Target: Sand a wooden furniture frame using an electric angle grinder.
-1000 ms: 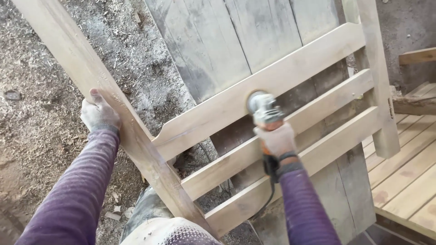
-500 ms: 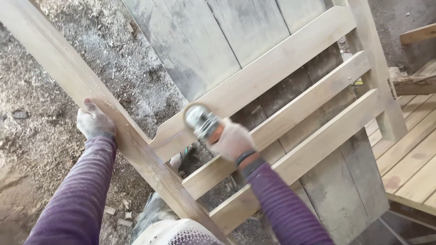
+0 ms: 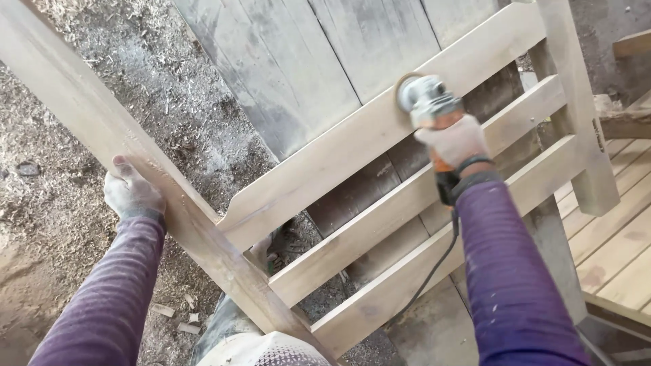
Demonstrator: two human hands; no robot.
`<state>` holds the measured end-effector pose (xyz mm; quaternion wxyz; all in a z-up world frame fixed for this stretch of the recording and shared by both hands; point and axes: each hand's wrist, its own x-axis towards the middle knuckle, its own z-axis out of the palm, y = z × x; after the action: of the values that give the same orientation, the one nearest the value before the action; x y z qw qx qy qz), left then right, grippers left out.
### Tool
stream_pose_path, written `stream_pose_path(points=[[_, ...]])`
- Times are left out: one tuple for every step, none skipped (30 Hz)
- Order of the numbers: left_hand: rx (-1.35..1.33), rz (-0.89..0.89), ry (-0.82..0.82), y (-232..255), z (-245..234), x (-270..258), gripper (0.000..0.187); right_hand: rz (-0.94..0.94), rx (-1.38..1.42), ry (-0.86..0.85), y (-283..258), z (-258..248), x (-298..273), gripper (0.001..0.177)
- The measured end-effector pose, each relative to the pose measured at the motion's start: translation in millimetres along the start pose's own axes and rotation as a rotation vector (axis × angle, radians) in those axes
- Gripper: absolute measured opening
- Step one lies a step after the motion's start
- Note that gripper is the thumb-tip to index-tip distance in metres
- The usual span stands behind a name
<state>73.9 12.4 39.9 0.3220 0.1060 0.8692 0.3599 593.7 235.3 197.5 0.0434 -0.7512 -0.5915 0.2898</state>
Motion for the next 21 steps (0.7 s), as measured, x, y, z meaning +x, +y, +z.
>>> stream_pose_path(points=[[0.002, -0.005, 0.003, -3.3, 1.3, 2.1, 0.079, -0.001, -0.002, -0.005, -0.6, -8.0, 6.5, 0.054], [0.039, 0.011, 0.02, -5.7, 0.3, 5.2, 0.08, 0.058, 0.046, 0.0, -3.8, -14.8, 14.4, 0.051], [0.077, 0.027, 0.038, -8.0, -1.3, 8.0, 0.081, 0.116, 0.094, 0.005, -7.3, -21.8, 21.8, 0.048], [0.076, 0.026, 0.039, -3.8, -0.7, 5.1, 0.081, 0.115, 0.093, 0.005, -5.7, -27.1, 26.0, 0.048], [0.092, 0.029, 0.028, 0.4, -0.5, 1.9, 0.08, 0.205, 0.198, 0.024, -4.2, -32.5, 29.8, 0.044], [0.104, 0.032, 0.019, 5.0, -0.2, -1.1, 0.08, 0.292, 0.303, 0.044, -4.4, -38.8, 34.8, 0.04], [0.099, 0.031, 0.022, 12.7, 1.1, -4.8, 0.08, 0.286, 0.301, 0.044, 15.2, -43.3, 43.3, 0.04], [0.069, 0.014, 0.004, 18.1, -0.9, -9.4, 0.078, 0.297, 0.365, 0.081, 33.9, -44.7, 52.7, 0.039], [0.038, -0.002, -0.013, 22.6, -3.6, -13.4, 0.076, 0.308, 0.43, 0.117, 52.0, -45.0, 61.8, 0.038], [0.042, -0.015, 0.006, 24.5, -1.8, -12.7, 0.076, 0.3, 0.426, 0.094, 53.2, -40.5, 53.8, 0.038], [0.062, 0.0, -0.018, 25.4, -0.5, -11.4, 0.075, 0.222, 0.459, 0.075, 54.6, -35.5, 45.0, 0.038], [0.086, 0.009, -0.036, 22.8, -3.9, -12.2, 0.075, 0.144, 0.493, 0.046, 56.5, -27.5, 35.7, 0.037], [0.095, -0.012, -0.01, 22.2, -8.6, -15.1, 0.075, 0.138, 0.491, 0.012, 50.1, -14.9, 20.9, 0.037], [0.026, -0.034, -0.035, 25.3, -7.8, -15.6, 0.073, 0.053, 0.397, 0.001, 46.8, -7.6, 2.8, 0.037], [-0.043, -0.056, -0.059, 29.0, -6.2, -16.8, 0.072, -0.034, 0.305, -0.009, 44.2, -2.0, -14.9, 0.037], [-0.039, -0.055, -0.053, 23.7, -5.6, -11.5, 0.072, -0.035, 0.31, -0.014, 34.0, 11.3, -33.0, 0.037], [0.025, -0.066, -0.045, 18.9, -4.5, -7.0, 0.073, -0.059, 0.193, -0.018, 24.3, 23.6, -51.0, 0.041], [0.089, -0.076, -0.046, 14.9, 0.0, -3.5, 0.073, -0.078, 0.073, -0.015, 16.7, 32.3, -71.6, 0.046], [0.092, -0.072, -0.05, 14.0, -1.4, -3.7, 0.073, -0.073, 0.075, -0.013, 10.7, 46.9, -88.4, 0.046], [0.052, -0.067, -0.036, 13.4, -0.9, -4.0, 0.071, -0.152, 0.056, -0.011, 4.7, 60.3, -104.3, 0.048], [0.012, -0.062, -0.022, 12.4, -0.7, -4.1, 0.069, -0.231, 0.036, -0.011, -1.6, 74.2, -120.3, 0.05]])
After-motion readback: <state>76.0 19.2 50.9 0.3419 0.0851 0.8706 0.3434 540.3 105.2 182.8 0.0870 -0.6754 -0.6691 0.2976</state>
